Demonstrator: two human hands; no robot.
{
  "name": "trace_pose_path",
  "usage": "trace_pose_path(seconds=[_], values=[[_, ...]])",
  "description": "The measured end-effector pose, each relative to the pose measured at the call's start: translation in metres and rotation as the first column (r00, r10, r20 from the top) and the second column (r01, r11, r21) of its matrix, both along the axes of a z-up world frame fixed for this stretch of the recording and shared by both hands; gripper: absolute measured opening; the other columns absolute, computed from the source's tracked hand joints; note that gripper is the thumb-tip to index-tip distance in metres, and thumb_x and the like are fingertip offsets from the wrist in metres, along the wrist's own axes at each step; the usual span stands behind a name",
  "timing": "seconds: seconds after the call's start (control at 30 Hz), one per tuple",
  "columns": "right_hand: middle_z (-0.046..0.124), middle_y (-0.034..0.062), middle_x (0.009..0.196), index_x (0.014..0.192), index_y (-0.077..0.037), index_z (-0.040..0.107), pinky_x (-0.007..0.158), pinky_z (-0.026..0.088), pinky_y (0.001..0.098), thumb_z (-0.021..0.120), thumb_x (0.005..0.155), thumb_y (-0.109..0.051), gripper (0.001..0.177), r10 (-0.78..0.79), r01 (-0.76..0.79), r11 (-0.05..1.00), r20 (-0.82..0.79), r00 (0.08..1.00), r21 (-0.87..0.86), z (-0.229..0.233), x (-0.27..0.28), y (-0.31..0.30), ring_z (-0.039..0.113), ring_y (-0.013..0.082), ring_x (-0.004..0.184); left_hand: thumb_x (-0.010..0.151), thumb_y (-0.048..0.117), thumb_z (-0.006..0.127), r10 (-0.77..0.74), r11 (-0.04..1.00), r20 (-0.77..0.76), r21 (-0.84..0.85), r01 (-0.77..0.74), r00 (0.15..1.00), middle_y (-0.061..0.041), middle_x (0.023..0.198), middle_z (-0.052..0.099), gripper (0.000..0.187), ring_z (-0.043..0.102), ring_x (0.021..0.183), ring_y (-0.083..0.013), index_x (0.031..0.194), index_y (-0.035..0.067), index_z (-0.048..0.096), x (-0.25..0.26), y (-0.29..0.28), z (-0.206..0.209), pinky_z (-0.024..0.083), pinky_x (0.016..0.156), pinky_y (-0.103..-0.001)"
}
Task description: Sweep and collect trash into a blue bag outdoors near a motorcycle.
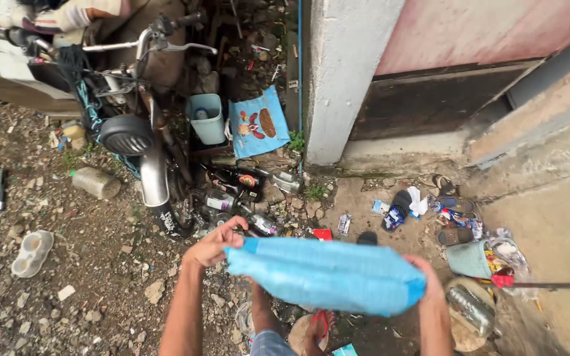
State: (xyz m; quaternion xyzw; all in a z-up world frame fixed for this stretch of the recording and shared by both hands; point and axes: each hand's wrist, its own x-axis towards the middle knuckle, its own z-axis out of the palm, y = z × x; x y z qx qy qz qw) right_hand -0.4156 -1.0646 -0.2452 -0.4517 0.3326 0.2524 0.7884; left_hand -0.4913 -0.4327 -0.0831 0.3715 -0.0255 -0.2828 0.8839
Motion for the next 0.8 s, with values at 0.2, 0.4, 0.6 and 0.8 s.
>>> trace_pose_path(seconds=[0.2,0.4,0.6,0.8], values=[[0.069,0.0113,0.105,0.108,-0.013,0.069,0.087,0.053,0.0432,0.083,0.077,-0.018,0.034,-0.038,0.161,0.870,0.263,0.964,-0.467,0.135,0.044,0.038,0.065,0.0263,0.099,0.077,-0.004,0.042,0.002,0.623,0.021,0.782,-0.018,1.000,-0.001,0.102,0.069,0.048,0.055,0.073,-0.0116,0.110,0.005,0.075,0.013,-0.081,0.078,0.048,0.056,-0.026],[0.071,0.0199,0.106,0.110,-0.011,0.068,0.090,0.054,0.0444,0.084,0.078,-0.012,0.036,0.594,0.094,0.383,0.323,0.737,-0.919,0.224,-0.001,0.093,0.067,0.0344,0.101,0.071,-0.013,0.063,0.276,0.617,0.265,0.689,-0.382,0.924,-0.010,0.114,0.065,0.056,0.066,0.098,-0.0169,0.125,0.000,0.065,0.018,-0.110,0.087,0.055,0.089,-0.028],[0.074,0.0324,0.105,0.140,-0.025,0.069,0.092,0.059,0.0475,0.065,0.094,-0.001,0.051,0.646,-0.414,0.044,-0.290,0.706,-0.909,0.253,-0.026,0.102,0.072,0.0412,0.098,0.063,-0.015,0.054,0.522,0.840,-0.289,0.010,-0.543,0.802,-0.021,0.117,0.069,0.071,0.070,0.090,-0.0240,0.133,-0.007,0.065,0.014,-0.061,0.008,0.059,0.085,-0.034],[0.070,0.0146,0.121,0.132,0.004,0.058,0.097,0.057,0.0447,0.042,0.093,-0.003,0.042,-0.450,0.435,0.802,-0.065,0.891,0.411,0.105,-0.022,0.012,0.071,0.0241,0.110,0.073,-0.001,0.072,0.716,0.658,-0.424,0.147,-0.738,0.554,-0.015,0.109,0.064,0.049,0.067,0.097,-0.0284,0.120,0.008,0.061,-0.002,-0.073,0.022,0.061,0.088,-0.040]])
